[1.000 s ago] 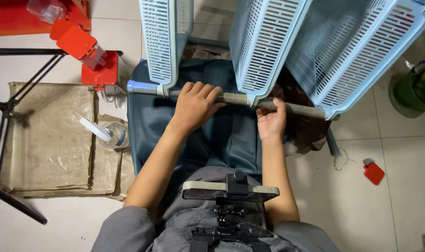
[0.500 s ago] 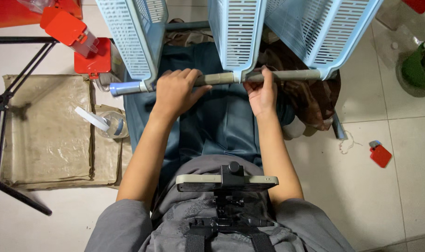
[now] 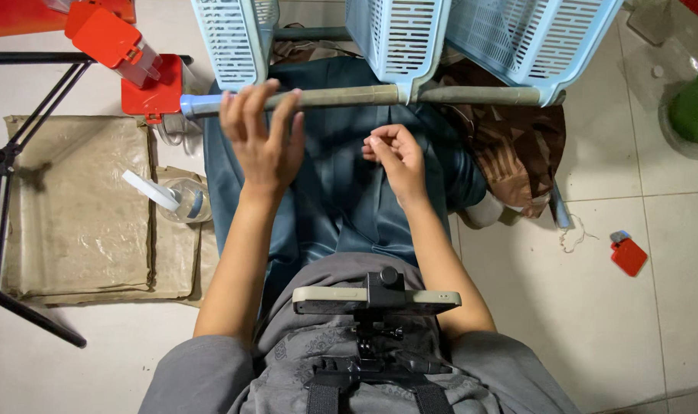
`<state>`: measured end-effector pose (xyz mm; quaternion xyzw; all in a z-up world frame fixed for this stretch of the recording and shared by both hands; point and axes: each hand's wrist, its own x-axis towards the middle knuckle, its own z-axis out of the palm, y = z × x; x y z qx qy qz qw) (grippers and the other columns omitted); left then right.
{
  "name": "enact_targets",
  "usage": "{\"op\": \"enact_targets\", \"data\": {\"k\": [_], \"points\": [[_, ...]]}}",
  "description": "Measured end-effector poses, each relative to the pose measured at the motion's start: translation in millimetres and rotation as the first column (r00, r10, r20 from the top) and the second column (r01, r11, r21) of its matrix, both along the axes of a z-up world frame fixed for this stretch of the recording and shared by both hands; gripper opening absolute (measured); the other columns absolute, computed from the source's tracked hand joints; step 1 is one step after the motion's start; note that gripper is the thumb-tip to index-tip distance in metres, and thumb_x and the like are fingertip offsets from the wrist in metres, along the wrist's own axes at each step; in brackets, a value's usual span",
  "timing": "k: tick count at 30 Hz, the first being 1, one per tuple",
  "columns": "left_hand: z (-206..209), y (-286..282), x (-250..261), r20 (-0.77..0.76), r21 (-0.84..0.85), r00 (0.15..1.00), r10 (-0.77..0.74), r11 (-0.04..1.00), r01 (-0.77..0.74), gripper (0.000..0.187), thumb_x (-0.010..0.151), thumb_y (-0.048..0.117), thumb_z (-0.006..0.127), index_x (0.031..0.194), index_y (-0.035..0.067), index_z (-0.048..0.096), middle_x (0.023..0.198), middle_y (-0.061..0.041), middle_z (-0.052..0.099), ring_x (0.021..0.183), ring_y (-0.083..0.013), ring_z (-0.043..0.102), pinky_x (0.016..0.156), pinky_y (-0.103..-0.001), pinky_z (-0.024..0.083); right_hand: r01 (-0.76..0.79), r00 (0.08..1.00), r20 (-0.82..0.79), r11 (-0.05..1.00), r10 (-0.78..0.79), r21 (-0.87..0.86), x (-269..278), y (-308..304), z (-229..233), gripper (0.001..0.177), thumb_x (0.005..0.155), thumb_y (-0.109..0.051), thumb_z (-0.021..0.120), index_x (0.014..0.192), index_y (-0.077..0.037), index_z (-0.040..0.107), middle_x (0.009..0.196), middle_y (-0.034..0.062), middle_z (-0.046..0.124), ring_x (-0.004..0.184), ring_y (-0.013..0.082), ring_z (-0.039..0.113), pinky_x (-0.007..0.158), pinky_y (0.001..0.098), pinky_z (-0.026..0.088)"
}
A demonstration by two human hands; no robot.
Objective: The person disassembles a three-tier plastic storage rack by hand, removing vertical poles and horizontal crossbars from the blue plastic baskets. The person works on a blue mat on a tiled floor, detaching components and laying them aside.
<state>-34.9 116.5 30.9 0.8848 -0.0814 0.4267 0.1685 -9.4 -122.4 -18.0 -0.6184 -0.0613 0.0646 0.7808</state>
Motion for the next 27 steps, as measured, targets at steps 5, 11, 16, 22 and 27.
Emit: {"op": "enact_targets", "data": {"k": [5,11,16,22,27], "points": [[-10.5,20.5,-6.8,-0.06,-0.267,0.994,0.094,0.958,-0.107,0.096,0.083,0.03,0.093,0.156,0.0,0.037,0.156,-0.025,0.035,0.149,-0.0437,0.027,0.126,-0.06,0.022,0.169,0.843,0.532,0.897,0.082,-0.407,-2.2,15.9,55.1,0.023,0.098,-0.006,0.073,0.118,-0.003,0.062,0.111,0.0121,0.071,0.104,0.0232,0.07,0.096,0.034,0.057],[-15.5,42.1,5.9,-0.192,-0.09,0.957,0.219,0.967,-0.239,0.076,0.079,0.014,0.081,0.147,0.004,0.05,0.144,-0.015,0.052,0.144,-0.0376,0.042,0.123,-0.063,0.017,0.279,0.576,0.63,0.599,0.52,-0.75,52.0,49.5,96.0,0.042,0.086,-0.02,0.078,0.121,-0.003,0.063,0.112,0.0146,0.069,0.104,0.0377,0.068,0.09,0.0445,0.053],[-19.9,73.4,13.6,-0.253,0.061,0.917,0.307,0.951,-0.302,0.05,0.079,0.001,0.07,0.128,0.007,0.063,0.123,-0.011,0.064,0.119,-0.0329,0.057,0.104,-0.048,0.044,-0.034,0.64,-0.031,-0.012,0.768,-0.999,116.4,98.7,82.0,0.045,0.076,-0.05,0.082,0.088,-0.007,0.075,0.085,0.0171,0.071,0.08,0.0379,0.068,0.07,0.0504,0.055],[-20.4,84.4,26.5,-0.314,0.152,0.913,0.259,0.963,-0.221,0.026,0.067,0.007,0.075,0.088,0.008,0.059,0.078,-0.009,0.07,0.076,-0.0315,0.064,0.06,-0.044,0.051,-0.311,0.559,-0.259,-0.091,0.788,-0.946,131.1,130.9,49.5,0.057,0.082,-0.053,0.082,0.082,0.003,0.072,0.08,0.0231,0.072,0.076,0.0393,0.071,0.072,0.0484,0.056],[-23.9,85.9,30.5,-0.384,0.204,0.893,0.236,0.965,-0.167,0.028,0.064,0.011,0.077,0.084,0.007,0.059,0.067,-0.011,0.067,0.067,-0.0327,0.066,0.056,-0.045,0.053,0.019,0.716,0.042,0.04,0.697,-0.999,100.9,113.7,36.8,0.029,0.076,-0.033,0.08,0.082,-0.005,0.076,0.082,0.0188,0.073,0.079,0.0383,0.071,0.07,0.0493,0.056]]}}
